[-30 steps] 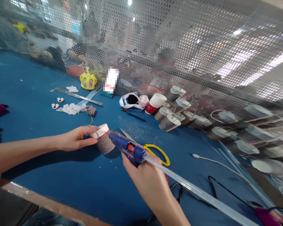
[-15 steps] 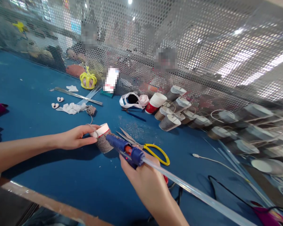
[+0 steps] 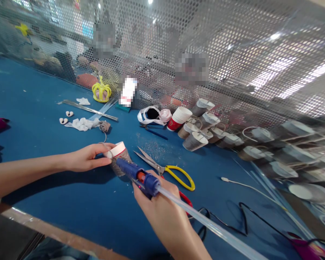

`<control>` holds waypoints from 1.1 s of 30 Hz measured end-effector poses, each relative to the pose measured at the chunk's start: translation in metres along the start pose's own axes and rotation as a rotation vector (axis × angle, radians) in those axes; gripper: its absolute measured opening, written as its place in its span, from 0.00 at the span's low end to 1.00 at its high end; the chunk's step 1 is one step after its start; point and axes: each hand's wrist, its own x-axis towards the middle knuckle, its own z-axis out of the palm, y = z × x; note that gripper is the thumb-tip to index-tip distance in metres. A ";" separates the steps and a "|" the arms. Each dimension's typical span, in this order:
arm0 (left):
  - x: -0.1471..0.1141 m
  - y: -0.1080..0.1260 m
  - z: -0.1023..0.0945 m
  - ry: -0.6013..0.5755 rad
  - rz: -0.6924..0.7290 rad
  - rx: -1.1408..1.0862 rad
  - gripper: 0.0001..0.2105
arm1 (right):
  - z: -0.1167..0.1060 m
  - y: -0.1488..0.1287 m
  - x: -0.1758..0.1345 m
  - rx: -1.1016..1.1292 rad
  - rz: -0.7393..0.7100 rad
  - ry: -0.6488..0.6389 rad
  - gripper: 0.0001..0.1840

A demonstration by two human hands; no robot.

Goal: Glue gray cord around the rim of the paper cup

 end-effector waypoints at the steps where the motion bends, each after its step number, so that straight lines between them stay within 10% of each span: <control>1: 0.000 -0.001 0.000 -0.005 0.011 0.000 0.08 | 0.001 0.003 -0.001 -0.001 -0.020 -0.011 0.10; 33: -0.003 -0.008 -0.004 -0.066 0.050 -0.040 0.04 | 0.003 0.022 0.007 0.187 0.167 -0.083 0.09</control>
